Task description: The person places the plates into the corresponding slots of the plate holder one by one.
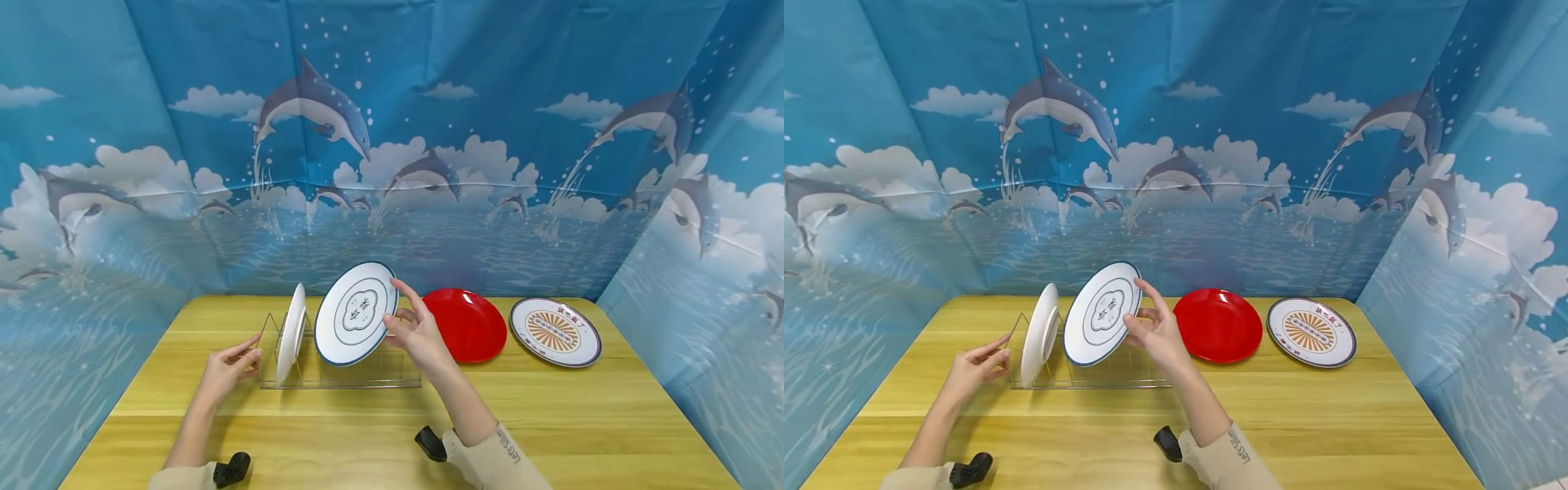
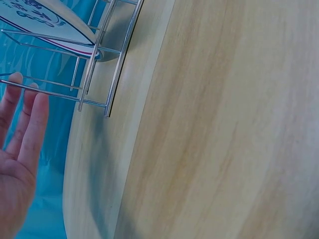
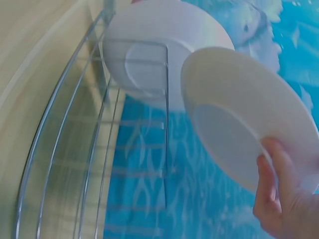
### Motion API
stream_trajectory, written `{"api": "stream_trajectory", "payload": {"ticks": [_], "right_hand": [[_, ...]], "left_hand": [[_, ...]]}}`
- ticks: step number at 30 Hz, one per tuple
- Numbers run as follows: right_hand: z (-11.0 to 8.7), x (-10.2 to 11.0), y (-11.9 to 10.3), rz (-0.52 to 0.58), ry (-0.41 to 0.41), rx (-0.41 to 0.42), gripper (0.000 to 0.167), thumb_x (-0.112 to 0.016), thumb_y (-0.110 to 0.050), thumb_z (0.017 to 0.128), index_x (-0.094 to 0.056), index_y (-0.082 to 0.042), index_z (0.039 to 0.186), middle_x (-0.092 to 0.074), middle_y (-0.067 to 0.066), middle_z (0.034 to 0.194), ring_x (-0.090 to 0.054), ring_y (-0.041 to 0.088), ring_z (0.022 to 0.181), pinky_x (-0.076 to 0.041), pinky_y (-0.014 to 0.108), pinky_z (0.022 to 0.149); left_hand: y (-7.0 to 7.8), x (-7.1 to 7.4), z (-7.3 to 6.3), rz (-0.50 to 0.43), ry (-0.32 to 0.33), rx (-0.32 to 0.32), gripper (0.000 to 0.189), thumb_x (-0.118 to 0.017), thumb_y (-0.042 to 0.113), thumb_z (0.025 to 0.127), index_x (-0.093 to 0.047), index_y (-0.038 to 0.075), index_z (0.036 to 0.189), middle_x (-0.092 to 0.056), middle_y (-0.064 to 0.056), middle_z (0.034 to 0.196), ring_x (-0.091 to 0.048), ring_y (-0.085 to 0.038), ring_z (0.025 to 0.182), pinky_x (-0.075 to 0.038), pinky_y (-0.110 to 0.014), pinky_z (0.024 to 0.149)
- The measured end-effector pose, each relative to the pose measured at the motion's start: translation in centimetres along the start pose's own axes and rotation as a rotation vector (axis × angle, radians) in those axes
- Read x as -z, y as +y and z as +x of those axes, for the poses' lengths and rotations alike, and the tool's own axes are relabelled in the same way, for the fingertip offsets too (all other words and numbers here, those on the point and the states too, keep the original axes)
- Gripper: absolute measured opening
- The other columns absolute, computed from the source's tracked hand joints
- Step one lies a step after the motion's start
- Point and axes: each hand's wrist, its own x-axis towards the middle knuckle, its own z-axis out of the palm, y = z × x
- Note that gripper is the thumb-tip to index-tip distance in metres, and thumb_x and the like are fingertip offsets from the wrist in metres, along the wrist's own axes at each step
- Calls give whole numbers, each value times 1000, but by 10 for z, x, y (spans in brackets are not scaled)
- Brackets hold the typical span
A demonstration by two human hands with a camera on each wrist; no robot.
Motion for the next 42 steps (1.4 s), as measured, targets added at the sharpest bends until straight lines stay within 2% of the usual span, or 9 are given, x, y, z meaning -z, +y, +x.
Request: {"api": "stream_trajectory", "payload": {"ticks": [4, 8, 13, 20, 25, 28, 31, 36, 42], "right_hand": [[9, -20, 3, -44, 10, 14, 63, -58, 4, 86, -38, -25, 139, -50, 21, 106, -63, 23, 81, -53, 47, 78], [16, -36, 7, -82, -5, 49, 63, -59, 5, 85, -38, -19, 140, -47, 26, 108, -63, 32, 85, -55, 46, 75], [22, -51, 13, -199, -27, 110, 61, -61, 3, 85, -38, -13, 139, -46, 31, 108, -61, 42, 87, -57, 42, 70], [26, -69, 17, -319, -34, 136, 60, -65, -3, 84, -41, -15, 137, -52, 29, 103, -63, 26, 82, -58, 32, 62], [25, -80, 26, -384, -45, 139, 61, -67, -8, 83, -41, -20, 137, -54, 19, 97, -64, 30, 78, -57, 33, 60], [23, -86, 32, -433, -29, 169, 59, -69, -9, 82, -45, -23, 134, -54, 16, 100, -64, 28, 78, -56, 30, 58], [22, -91, 41, -488, -6, 190, 58, -71, -12, 80, -48, -25, 132, -50, 13, 106, -61, 21, 78, -54, 22, 57], [19, -95, 57, -526, 17, 178, 58, -72, -12, 79, -49, -24, 131, -46, 13, 105, -57, 18, 82, -52, 18, 60], [19, -96, 71, -513, 23, 164, 58, -72, -12, 79, -49, -26, 131, -46, 13, 105, -58, 15, 82, -54, 18, 60]], "left_hand": [[1, 0, 0, -2, 1, 2, 52, -63, 24, 87, -47, 0, 131, -65, -10, 88, -63, -13, 79, -56, -30, 75], [1, 0, 1, -7, -3, 5, 52, -63, 23, 87, -47, 0, 131, -65, -9, 87, -62, -12, 79, -56, -29, 74], [1, 0, 1, -18, -10, 9, 52, -63, 23, 88, -46, -1, 131, -65, -10, 88, -63, -13, 80, -55, -30, 75], [1, 0, 0, -17, -17, 13, 52, -62, 23, 88, -46, 1, 132, -66, -6, 88, -63, -12, 81, -55, -30, 76], [1, 1, -1, -24, -11, 19, 52, -63, 23, 87, -46, 0, 131, -67, -4, 87, -63, -12, 81, -55, -32, 76], [0, 1, 0, -25, -17, 20, 53, -63, 24, 87, -46, 1, 132, -67, -5, 88, -63, -13, 82, -55, -32, 77], [0, 1, 0, -28, -19, 21, 54, -63, 25, 87, -46, 0, 131, -66, -6, 89, -63, -14, 82, -55, -33, 77], [0, 1, -1, -43, -17, 33, 53, -64, 23, 87, -45, 0, 131, -67, -3, 87, -63, -12, 81, -55, -32, 77], [1, 1, -1, -31, -27, 49, 55, -62, 25, 88, -43, 2, 134, -66, 0, 86, -62, -11, 80, -55, -33, 78]]}}
